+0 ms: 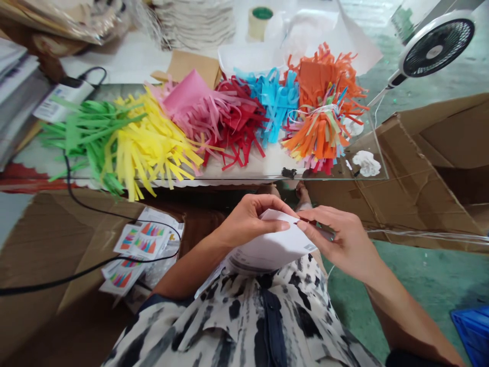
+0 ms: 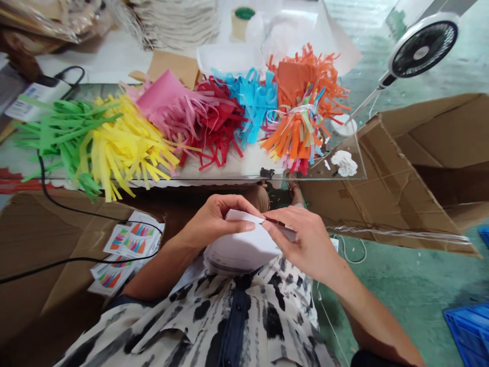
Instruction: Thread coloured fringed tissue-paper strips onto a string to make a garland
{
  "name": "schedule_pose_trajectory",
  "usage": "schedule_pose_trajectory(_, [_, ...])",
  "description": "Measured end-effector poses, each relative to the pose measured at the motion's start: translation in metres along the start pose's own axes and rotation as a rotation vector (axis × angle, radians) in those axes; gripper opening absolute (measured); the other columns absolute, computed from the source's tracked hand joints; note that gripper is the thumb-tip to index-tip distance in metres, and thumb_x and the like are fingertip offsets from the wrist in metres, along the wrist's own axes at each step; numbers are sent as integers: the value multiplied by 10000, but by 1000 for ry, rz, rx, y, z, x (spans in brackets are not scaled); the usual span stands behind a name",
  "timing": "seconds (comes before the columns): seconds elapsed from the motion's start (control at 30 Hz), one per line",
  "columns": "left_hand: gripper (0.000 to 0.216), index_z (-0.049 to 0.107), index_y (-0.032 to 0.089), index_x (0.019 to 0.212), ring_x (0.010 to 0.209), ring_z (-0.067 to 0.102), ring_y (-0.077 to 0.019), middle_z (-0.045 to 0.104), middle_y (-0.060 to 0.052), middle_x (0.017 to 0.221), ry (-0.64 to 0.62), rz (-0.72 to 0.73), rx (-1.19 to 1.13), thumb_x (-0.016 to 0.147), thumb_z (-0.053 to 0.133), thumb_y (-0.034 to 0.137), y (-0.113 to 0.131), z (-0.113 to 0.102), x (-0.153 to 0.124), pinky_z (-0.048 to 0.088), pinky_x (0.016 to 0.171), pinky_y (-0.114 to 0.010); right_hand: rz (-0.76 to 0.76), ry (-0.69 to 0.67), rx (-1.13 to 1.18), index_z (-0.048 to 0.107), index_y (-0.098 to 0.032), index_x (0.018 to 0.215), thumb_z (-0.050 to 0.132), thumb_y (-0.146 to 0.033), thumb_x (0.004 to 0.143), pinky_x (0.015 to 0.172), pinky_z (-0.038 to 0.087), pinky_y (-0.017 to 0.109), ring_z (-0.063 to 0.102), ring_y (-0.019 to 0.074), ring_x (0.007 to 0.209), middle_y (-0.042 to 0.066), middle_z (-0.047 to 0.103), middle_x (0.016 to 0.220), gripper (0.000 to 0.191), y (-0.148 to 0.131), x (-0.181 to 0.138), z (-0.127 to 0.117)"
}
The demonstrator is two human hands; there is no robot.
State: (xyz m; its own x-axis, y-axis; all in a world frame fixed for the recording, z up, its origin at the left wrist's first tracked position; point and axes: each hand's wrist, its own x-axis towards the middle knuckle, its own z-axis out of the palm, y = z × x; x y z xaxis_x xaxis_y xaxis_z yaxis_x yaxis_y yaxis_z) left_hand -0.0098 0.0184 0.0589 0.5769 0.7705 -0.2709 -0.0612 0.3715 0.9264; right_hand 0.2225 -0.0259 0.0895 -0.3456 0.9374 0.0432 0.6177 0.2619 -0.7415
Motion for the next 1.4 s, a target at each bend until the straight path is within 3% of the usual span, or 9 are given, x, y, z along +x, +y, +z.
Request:
schedule_pose_trajectory(0.1, [246,834,189,991,928,706,-197,795,-69,1017,-6,70,3,785,884,314,1,0,0,514,825,-272,194,-10,260,778,-244,925,697,-366,989,723,504,267,681,150,798,-2,771,892,160,5,3,1])
schedule_pose_trajectory(0.2, [228,841,197,956,891,697,-175,791,-52,974,27,92,36,772,901,316,1,-3,1,508,805,-253,300,130,442,767,-245,878,717,-400,973,682,495,261,658,147,756,-2,742,833,189,16,4,4])
schedule_pose_trajectory(0.33, [272,865,209,959,745,668,-138,802,-38,883,158,62,65,766,919,394,5,-9,4,466,672,-224,302,150,433,787,-273,1135,721,-448,964,754,531,279,700,183,908,29,782,1048,254,26,4,9])
schedule_pose_trajectory(0.43, [331,872,197,946,687,659,-135,806,-46,849,242,57,46,791,888,490,8,-13,10,441,609,-218,308,83,403,833,-249,1043,732,-478,949,690,511,269,694,178,822,28,796,944,268,26,7,14])
schedule_pose_trajectory(0.57, [432,868,174,945,607,649,-128,794,-60,791,244,33,-77,787,868,576,5,-19,22,438,555,-215,308,182,372,847,-229,899,765,-492,914,620,485,257,668,163,719,22,783,813,275,19,19,11])
schedule_pose_trajectory(0.77, [562,852,146,1021,597,675,-133,802,-93,831,250,73,-314,755,871,640,3,-35,29,502,564,-224,328,129,508,815,-247,1059,868,-465,821,643,538,243,684,156,732,14,794,891,328,20,38,0])
schedule_pose_trajectory(1.07, [598,820,155,989,635,663,-128,784,-78,831,298,258,-380,715,876,684,48,-86,55,508,611,-234,217,197,662,696,-235,815,815,-568,839,507,520,307,614,175,527,6,704,669,354,10,140,-10])
schedule_pose_trajectory(1.27, [631,751,171,839,597,628,-151,703,-36,684,654,396,207,919,595,778,103,-152,99,446,558,-259,94,258,483,665,-229,693,834,-637,779,439,396,301,516,146,486,-1,636,599,450,8,238,-31])
schedule_pose_trajectory(1.4, [412,749,210,1062,1080,727,-238,796,-103,1048,1222,251,752,1064,505,541,146,-224,106,518,920,-319,158,250,492,753,-205,948,878,-658,647,468,437,328,570,180,527,28,702,694,558,30,289,-42])
